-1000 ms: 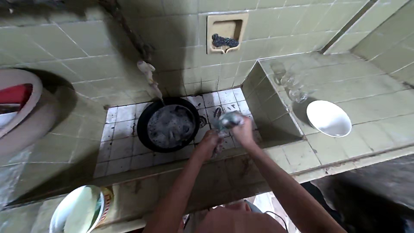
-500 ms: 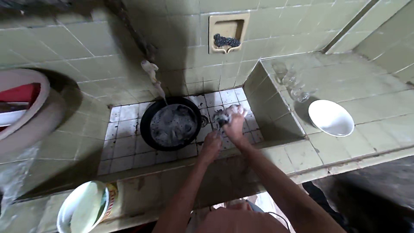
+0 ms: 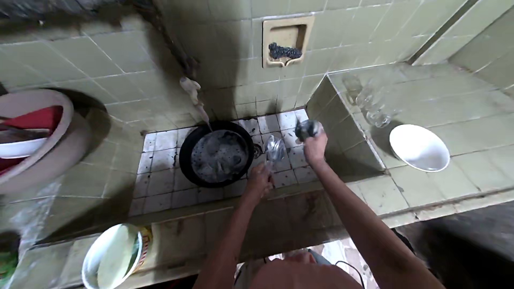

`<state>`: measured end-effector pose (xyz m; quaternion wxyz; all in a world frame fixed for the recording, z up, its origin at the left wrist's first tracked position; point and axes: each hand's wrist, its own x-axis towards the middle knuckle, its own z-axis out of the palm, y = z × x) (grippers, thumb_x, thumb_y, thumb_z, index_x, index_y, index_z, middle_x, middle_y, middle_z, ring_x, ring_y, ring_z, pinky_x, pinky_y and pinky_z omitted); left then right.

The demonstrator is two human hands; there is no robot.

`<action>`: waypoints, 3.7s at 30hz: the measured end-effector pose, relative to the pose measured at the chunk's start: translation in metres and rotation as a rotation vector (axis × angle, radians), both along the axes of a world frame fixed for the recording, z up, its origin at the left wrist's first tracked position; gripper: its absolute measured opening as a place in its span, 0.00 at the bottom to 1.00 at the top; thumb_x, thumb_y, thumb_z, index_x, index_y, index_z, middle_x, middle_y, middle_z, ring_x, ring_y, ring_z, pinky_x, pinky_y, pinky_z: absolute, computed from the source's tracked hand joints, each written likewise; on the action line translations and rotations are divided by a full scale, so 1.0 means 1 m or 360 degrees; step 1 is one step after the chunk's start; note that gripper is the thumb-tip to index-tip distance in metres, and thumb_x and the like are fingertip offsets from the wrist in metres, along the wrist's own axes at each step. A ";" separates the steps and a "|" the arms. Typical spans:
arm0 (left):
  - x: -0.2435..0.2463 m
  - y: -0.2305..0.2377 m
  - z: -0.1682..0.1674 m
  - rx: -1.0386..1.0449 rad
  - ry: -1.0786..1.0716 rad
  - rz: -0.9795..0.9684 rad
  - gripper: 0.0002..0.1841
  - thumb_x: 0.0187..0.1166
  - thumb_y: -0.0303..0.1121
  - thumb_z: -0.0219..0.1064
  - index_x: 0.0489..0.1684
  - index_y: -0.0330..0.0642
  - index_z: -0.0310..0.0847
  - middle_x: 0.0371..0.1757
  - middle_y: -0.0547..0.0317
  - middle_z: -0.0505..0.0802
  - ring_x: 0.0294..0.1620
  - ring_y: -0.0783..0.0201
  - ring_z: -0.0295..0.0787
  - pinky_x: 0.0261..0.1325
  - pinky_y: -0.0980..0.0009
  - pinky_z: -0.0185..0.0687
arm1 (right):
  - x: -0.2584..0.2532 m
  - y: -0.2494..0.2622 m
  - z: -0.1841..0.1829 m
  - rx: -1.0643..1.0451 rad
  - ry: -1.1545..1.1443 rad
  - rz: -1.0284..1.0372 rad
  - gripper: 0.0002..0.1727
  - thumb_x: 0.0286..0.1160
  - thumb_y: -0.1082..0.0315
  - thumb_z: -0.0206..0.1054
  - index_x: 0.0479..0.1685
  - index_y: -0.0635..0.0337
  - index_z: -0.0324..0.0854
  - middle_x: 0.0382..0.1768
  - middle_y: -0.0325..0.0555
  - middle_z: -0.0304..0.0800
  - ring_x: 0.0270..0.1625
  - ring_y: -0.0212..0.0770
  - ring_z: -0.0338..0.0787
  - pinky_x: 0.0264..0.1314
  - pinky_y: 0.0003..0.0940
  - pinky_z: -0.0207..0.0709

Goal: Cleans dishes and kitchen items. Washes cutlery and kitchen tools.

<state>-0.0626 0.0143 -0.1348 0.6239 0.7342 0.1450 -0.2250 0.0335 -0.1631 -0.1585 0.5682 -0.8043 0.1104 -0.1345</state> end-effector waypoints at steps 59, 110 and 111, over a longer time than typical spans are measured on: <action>0.000 -0.014 -0.018 -0.0427 0.0254 -0.0235 0.17 0.95 0.38 0.45 0.56 0.37 0.76 0.26 0.60 0.83 0.19 0.71 0.77 0.23 0.77 0.76 | -0.046 0.034 -0.010 0.1411 0.0723 0.0255 0.12 0.84 0.70 0.62 0.62 0.61 0.74 0.34 0.44 0.89 0.30 0.35 0.89 0.33 0.32 0.85; 0.057 0.011 0.004 -0.0703 0.0176 0.1072 0.16 0.94 0.35 0.46 0.68 0.36 0.70 0.53 0.49 0.84 0.48 0.61 0.81 0.52 0.62 0.81 | -0.076 0.091 0.021 -0.0961 0.0252 0.1161 0.20 0.77 0.77 0.64 0.67 0.77 0.80 0.64 0.73 0.85 0.71 0.69 0.83 0.74 0.61 0.74; 0.059 0.024 -0.006 -0.0670 0.0055 0.0973 0.18 0.94 0.36 0.47 0.71 0.35 0.72 0.58 0.50 0.87 0.52 0.63 0.85 0.56 0.65 0.83 | -0.081 0.088 0.015 -0.1002 0.0131 0.1225 0.20 0.75 0.78 0.65 0.67 0.73 0.82 0.65 0.69 0.86 0.71 0.66 0.85 0.74 0.60 0.75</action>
